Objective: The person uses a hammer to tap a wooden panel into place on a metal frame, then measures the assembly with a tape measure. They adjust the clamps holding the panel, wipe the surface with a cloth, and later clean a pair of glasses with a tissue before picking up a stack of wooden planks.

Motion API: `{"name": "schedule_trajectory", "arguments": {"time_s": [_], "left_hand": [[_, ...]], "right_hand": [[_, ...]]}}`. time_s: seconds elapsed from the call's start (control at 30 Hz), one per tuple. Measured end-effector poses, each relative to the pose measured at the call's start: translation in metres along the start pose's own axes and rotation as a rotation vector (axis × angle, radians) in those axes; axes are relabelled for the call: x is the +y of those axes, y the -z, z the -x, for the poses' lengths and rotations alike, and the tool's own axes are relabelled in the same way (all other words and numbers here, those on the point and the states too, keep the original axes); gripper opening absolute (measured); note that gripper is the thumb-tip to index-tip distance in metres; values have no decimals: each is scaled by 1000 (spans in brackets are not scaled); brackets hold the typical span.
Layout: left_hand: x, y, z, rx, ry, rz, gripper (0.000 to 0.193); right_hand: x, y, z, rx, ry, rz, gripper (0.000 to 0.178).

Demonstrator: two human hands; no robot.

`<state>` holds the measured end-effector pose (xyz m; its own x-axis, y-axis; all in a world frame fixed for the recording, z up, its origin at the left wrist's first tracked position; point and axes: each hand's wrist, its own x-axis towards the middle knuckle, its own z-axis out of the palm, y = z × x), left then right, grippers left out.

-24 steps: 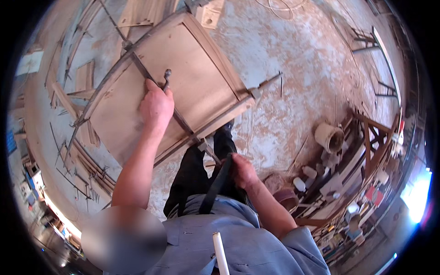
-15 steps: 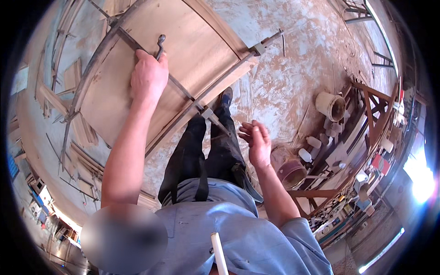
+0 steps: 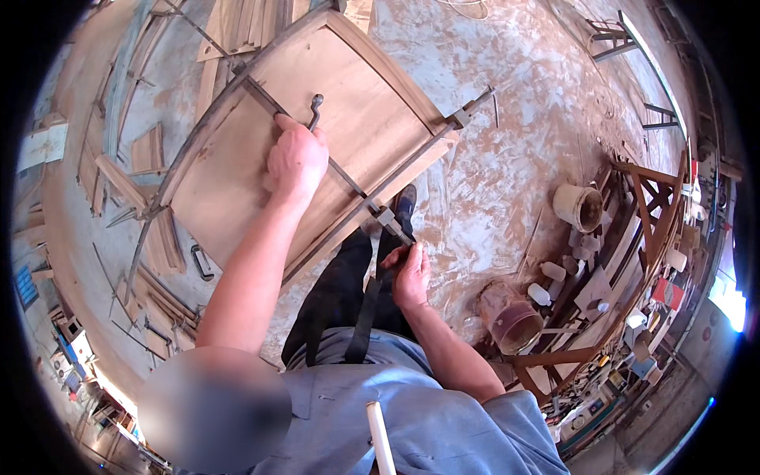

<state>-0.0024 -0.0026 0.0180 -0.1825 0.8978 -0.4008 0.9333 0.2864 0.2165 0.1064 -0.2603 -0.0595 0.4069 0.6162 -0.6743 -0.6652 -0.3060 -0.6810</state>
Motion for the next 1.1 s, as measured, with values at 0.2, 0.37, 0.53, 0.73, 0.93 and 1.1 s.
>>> {"name": "schedule_trajectory", "arguments": {"time_s": [0.2, 0.37, 0.53, 0.73, 0.93, 1.1], "left_hand": [[-3, -6, -2, 29, -8, 15, 51], [-2, -3, 0, 24, -40, -40, 68], [-5, -1, -3, -20, -18, 8, 67], [-6, 7, -4, -84, -9, 33, 71], [-11, 7, -4, -128, -52, 104, 74], [-14, 4, -5, -116, -50, 137, 74]], "right_hand": [[-35, -18, 10, 96, -346, -112, 43], [-67, -9, 3, 12, -803, -268, 41], [-75, -3, -6, 4, -936, -342, 41], [-59, -13, 42, -143, -43, 473, 39], [-71, -4, 36, -249, 527, 1610, 17], [-92, -33, 39, -253, 919, 1735, 19]]}}
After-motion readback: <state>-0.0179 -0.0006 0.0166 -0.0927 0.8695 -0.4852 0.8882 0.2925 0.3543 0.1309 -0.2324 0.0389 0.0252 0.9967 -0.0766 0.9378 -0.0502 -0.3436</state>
